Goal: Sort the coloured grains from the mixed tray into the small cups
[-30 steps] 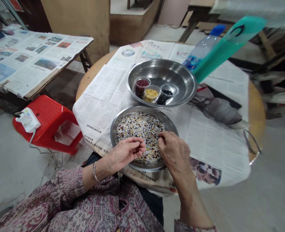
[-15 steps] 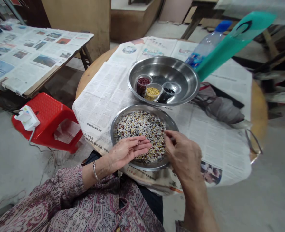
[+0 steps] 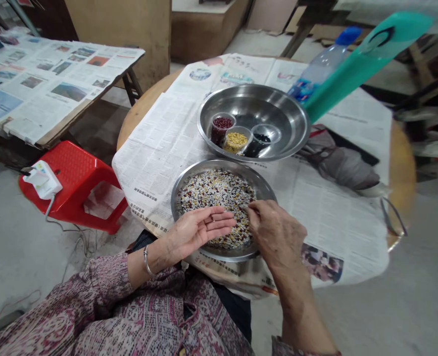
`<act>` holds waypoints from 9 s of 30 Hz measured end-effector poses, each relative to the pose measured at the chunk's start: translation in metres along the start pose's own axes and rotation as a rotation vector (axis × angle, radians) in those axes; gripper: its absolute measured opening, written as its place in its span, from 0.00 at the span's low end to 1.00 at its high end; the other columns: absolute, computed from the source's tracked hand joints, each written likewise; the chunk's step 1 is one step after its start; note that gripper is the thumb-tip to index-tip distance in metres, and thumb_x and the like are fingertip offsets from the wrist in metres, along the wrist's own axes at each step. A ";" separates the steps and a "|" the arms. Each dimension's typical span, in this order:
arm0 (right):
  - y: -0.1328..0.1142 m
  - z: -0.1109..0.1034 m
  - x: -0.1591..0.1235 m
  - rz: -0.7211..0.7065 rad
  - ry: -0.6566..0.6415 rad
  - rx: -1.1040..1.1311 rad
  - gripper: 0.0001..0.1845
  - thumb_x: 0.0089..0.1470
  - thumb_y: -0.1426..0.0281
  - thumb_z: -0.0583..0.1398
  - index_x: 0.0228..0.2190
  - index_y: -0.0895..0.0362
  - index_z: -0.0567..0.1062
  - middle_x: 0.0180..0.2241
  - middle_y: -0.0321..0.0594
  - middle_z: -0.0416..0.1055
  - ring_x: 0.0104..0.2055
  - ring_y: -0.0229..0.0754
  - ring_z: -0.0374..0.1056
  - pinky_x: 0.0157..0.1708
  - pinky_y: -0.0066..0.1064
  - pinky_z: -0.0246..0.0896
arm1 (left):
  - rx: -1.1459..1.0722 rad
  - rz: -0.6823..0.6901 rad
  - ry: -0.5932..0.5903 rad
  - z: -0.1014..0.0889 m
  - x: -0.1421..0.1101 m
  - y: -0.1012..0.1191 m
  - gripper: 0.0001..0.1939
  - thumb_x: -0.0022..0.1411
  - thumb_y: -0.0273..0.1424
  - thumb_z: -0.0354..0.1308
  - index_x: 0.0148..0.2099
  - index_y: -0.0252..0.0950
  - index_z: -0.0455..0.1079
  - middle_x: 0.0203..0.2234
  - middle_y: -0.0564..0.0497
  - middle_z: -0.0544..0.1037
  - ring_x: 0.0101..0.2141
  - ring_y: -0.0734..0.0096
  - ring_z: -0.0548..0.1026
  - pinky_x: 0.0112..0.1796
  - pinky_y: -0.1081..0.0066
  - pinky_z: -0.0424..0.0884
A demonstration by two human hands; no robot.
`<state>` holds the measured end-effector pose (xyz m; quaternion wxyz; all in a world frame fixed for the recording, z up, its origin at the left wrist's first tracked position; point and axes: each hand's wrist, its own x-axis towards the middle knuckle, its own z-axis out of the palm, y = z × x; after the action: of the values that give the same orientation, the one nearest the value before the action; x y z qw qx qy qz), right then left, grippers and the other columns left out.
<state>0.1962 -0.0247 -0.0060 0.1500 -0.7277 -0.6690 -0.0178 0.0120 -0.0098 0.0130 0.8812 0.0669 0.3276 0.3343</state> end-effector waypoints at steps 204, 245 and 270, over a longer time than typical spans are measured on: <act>-0.005 -0.028 -0.023 -0.191 -0.402 -0.136 0.10 0.54 0.65 0.57 0.27 0.51 0.77 0.27 0.39 0.75 0.31 0.44 0.70 0.27 0.32 0.52 | -0.040 -0.019 0.038 -0.002 0.008 0.001 0.07 0.63 0.28 0.59 0.33 0.31 0.66 0.23 0.56 0.62 0.22 0.82 0.59 0.24 0.80 0.58; -0.002 -0.021 -0.020 -0.083 -0.331 0.108 0.15 0.56 0.62 0.53 0.31 0.52 0.78 0.25 0.38 0.75 0.24 0.41 0.67 0.25 0.32 0.52 | -0.068 -0.026 0.069 0.003 0.003 0.003 0.11 0.68 0.24 0.50 0.33 0.29 0.69 0.24 0.52 0.66 0.23 0.81 0.65 0.27 0.80 0.62; -0.002 -0.019 -0.020 -0.251 -0.244 -0.177 0.17 0.59 0.68 0.50 0.31 0.54 0.79 0.29 0.43 0.75 0.32 0.45 0.69 0.29 0.33 0.54 | -0.009 -0.073 0.007 0.001 0.007 0.003 0.11 0.69 0.26 0.47 0.42 0.28 0.71 0.37 0.40 0.79 0.38 0.67 0.79 0.47 0.64 0.71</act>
<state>0.1951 -0.0487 0.0083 -0.0003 -0.6456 -0.7636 -0.0068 0.0147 -0.0027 0.0109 0.8918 0.0496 0.3315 0.3038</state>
